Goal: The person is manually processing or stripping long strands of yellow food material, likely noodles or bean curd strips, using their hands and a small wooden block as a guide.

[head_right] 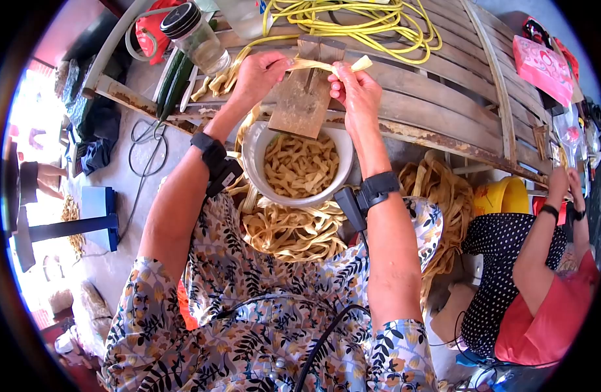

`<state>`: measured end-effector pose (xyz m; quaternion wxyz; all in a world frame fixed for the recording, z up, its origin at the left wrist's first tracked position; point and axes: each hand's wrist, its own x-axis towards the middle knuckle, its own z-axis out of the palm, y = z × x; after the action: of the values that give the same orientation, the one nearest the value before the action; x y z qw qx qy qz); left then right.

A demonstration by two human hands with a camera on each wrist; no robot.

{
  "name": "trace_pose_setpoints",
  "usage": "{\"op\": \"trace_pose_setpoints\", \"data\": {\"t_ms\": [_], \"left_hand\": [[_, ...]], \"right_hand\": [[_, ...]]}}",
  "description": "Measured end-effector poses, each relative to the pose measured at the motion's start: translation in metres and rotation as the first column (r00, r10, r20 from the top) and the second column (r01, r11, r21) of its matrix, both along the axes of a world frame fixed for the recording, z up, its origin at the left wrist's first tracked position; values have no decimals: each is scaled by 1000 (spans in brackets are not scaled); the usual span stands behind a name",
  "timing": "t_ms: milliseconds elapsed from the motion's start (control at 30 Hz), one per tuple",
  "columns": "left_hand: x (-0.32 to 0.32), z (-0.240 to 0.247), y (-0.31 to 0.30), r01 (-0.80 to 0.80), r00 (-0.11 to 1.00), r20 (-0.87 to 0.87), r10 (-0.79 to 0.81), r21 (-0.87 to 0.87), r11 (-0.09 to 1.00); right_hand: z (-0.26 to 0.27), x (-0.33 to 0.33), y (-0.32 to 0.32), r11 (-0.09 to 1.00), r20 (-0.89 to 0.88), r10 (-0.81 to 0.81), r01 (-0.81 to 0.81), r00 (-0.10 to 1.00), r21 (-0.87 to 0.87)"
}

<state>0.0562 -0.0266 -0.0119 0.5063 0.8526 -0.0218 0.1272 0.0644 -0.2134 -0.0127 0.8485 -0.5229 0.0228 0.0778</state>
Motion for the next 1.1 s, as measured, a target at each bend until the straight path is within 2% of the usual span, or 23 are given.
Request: {"op": "trace_pose_setpoints", "data": {"t_ms": [33,133,167,233,300,367,400,433,467,533,567,600,633,700,800,900,933,1033,1067,1100], "left_hand": [[1,-7,2,9,1000,22,-9,1,1000],[-10,-16,4,-144,989,55,137,139,980],[-13,-16,7,-104,994,-16,105,48,993],[-20,5,11,-33,991,-135,15,-137,990],[-41,19,8,74,969,-202,-144,-318,945],[-62,30,7,141,928,-250,-276,-451,881],[-74,40,6,183,908,-266,-323,-440,879],[-81,40,5,189,884,-284,-372,-509,840],[-85,40,4,192,857,-296,-421,-575,795],[-91,40,6,221,790,-304,-533,-669,709],[-94,36,4,221,793,-321,-518,-641,735],[-97,29,2,220,795,-338,-503,-612,759],[-98,23,0,222,796,-355,-490,-582,782],[-104,19,-7,297,793,-298,-532,-573,764],[-112,20,-19,403,797,-231,-558,-485,776],[-112,30,-8,402,714,-338,-613,-519,754],[-112,25,-7,407,734,-337,-590,-477,779],[-112,18,-8,331,856,-355,-376,-180,926],[-112,11,-11,332,943,-52,-329,86,939],[-114,7,-16,321,944,23,-329,166,932]], "right_hand": [[-5,1,1,998,-17,3,-4,1000,-61],[-12,-1,-4,977,16,-53,55,998,-204],[-14,-3,-7,966,37,-78,85,996,-244],[1,-13,-14,977,5,14,-12,1000,-211],[15,-28,-23,974,-30,138,-141,990,-178],[21,-47,-29,907,-7,284,-271,959,-324],[22,-57,-30,858,-11,352,-327,936,-396],[22,-66,-29,800,-17,420,-379,907,-464],[18,-75,-29,747,99,482,-349,871,-567],[9,-85,-35,675,283,468,-131,837,-726],[5,-87,-38,628,370,471,-11,801,-778],[7,-86,-40,702,343,427,-67,837,-709],[20,-86,-37,727,322,363,-49,874,-685],[30,-89,-31,826,184,287,-146,940,-544],[19,-83,-28,860,137,394,-312,909,-403],[14,-73,-37,898,254,358,-256,899,-359],[16,-70,-42,850,209,417,-297,885,-435],[23,-72,-42,775,323,496,-244,806,-583],[28,-70,-47,754,316,497,-222,808,-619],[26,-70,-45,749,315,505,-227,804,-622]]}}
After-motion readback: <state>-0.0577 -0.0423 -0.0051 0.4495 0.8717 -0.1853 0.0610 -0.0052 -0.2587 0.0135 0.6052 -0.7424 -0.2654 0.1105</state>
